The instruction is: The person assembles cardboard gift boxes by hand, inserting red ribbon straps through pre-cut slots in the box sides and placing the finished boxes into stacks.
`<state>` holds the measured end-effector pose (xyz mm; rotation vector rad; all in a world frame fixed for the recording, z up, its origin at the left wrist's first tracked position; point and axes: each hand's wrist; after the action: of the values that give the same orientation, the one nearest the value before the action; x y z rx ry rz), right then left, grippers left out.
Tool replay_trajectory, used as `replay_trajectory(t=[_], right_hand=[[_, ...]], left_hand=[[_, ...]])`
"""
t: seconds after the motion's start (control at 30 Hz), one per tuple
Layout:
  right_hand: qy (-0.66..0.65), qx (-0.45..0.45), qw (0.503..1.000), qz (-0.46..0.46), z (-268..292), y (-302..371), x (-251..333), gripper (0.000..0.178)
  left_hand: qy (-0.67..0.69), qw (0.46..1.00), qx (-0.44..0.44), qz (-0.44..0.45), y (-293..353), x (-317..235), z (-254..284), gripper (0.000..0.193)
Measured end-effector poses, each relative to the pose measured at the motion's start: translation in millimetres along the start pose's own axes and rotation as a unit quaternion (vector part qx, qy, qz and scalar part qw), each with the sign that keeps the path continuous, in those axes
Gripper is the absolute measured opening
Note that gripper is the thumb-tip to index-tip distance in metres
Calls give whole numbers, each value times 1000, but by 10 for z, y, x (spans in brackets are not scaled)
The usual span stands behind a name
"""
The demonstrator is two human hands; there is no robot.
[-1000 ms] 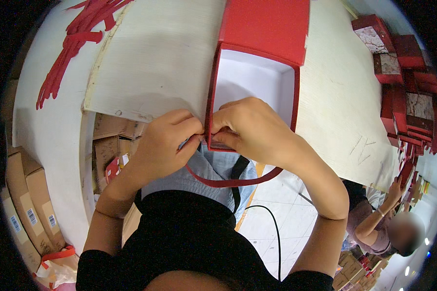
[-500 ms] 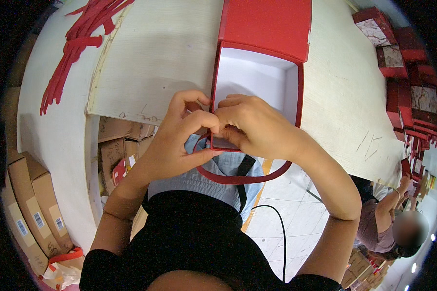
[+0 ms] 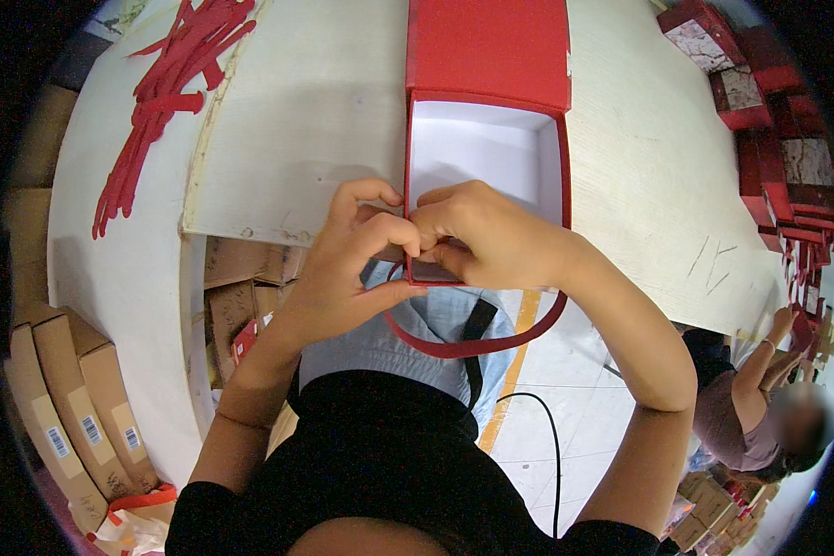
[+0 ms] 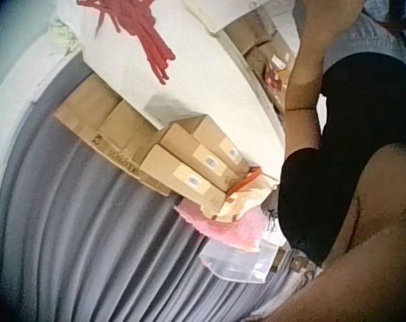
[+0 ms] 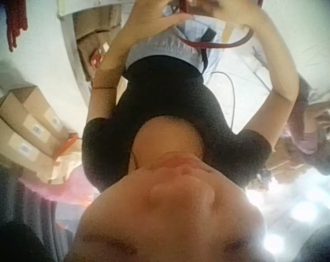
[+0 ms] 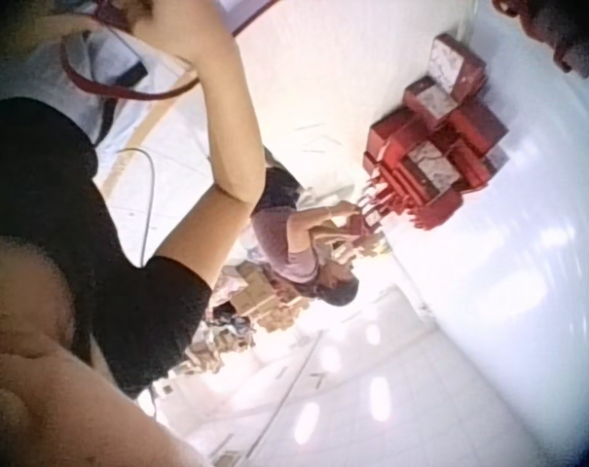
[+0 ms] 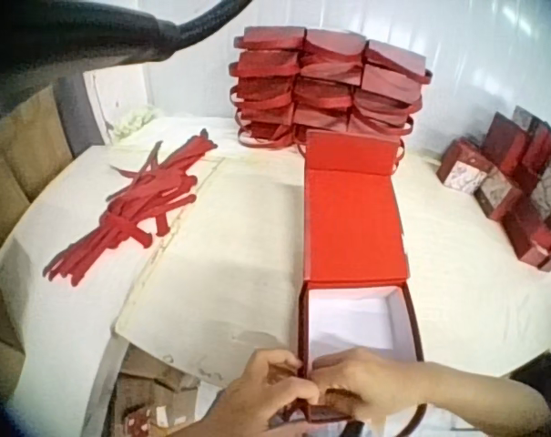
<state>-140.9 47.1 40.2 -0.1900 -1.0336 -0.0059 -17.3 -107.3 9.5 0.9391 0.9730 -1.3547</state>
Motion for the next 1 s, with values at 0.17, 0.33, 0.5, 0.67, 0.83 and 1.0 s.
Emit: replay_trajectory(t=[0.17, 0.33, 0.5, 0.67, 0.83, 1.0], right_hand=[[4, 20, 1000, -5, 27, 0, -3, 11], [-3, 11, 1000, -2, 32, 3, 19, 11], [-19, 0, 1000, 0, 34, 37, -13, 14], [3, 4, 1000, 7, 29, 50, -42, 12], [-1, -12, 1000, -6, 32, 55, -4, 8], [95, -160, 979, 85, 24, 56, 15, 17]], left_hand=[[3, 1000, 2, 0, -11, -22, 0, 33], [40, 997, 51, 33, -28, -31, 48, 32], [99, 988, 113, 35, -78, 17, 145, 36], [84, 989, 111, 51, -77, 9, 129, 37], [77, 990, 105, 58, -76, 15, 161, 33], [65, 989, 124, 46, -92, 38, 200, 35]])
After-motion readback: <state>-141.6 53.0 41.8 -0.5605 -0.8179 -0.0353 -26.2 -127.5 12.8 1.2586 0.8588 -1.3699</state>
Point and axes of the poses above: each hand's wrist, its own y-axis away from the middle knuckle, its own z-axis out of the back of the hand, x = y × z, and after that the axes turned 13 degrees about z, right-handed
